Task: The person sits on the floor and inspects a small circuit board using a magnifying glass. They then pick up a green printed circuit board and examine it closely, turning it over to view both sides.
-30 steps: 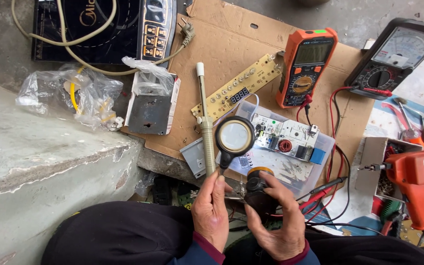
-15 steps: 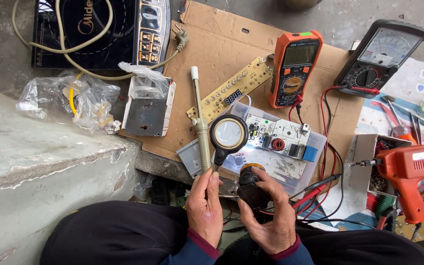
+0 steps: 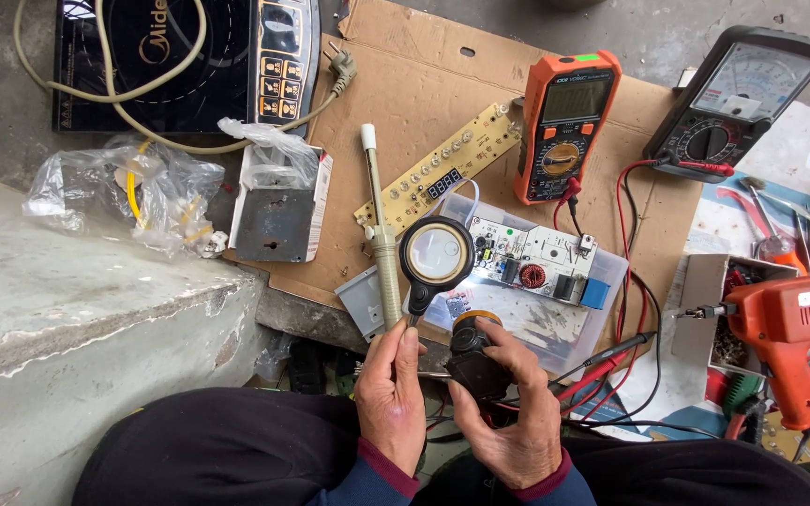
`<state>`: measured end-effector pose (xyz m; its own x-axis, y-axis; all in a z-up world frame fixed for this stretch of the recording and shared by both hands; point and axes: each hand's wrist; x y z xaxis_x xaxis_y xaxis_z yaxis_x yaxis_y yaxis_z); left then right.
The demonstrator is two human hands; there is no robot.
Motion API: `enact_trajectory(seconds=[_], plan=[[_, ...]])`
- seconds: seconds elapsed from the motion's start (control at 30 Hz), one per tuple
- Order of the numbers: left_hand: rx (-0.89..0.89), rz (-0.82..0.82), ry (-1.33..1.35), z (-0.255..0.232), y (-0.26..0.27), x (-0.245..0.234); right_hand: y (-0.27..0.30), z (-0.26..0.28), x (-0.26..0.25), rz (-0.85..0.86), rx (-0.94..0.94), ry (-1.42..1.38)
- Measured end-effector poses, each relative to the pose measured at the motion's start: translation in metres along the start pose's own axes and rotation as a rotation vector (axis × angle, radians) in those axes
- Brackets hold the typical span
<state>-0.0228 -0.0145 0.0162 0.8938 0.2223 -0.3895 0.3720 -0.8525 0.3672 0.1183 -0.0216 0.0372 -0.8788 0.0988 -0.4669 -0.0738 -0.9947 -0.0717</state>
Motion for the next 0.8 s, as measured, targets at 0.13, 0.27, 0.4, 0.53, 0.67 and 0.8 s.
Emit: enact_trajectory(seconds=[0.13,0.27,0.4,0.53,0.67,0.8], plan=[[-0.012,-0.001,-0.015,0.0006,-0.0004,0.0006,-0.0002,-0.0002,0.0005,-0.006,0.004,0.012],[-0.018,0.002,-0.003,-0.0009,-0.0003,0.0009,0.0003,-0.0012,0.0004,-0.004,0.011,0.007],[-0.031,0.007,-0.007,0.0010,-0.0005,0.0014,0.0004,-0.0016,0.0005,-0.003,0.017,-0.003],[-0.041,0.009,-0.016,-0.0009,-0.0007,0.0007,0.0002,-0.0016,0.0006,0.001,0.022,-0.004],[-0.046,0.012,-0.012,-0.0014,-0.0009,0.0008,-0.0003,-0.0010,0.0009,-0.002,0.022,-0.009],[-0.035,0.014,-0.003,-0.0012,-0.0010,0.0009,-0.0006,-0.0007,0.0014,-0.009,0.018,-0.004]])
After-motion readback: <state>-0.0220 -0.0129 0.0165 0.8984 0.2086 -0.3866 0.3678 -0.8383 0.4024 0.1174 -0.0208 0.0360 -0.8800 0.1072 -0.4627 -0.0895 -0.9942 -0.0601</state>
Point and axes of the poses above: each hand's wrist, its own y-axis away from the middle knuckle, its own x-axis out of the palm, z = x × y, and after that the axes turned 1 degree about -z, right-handed
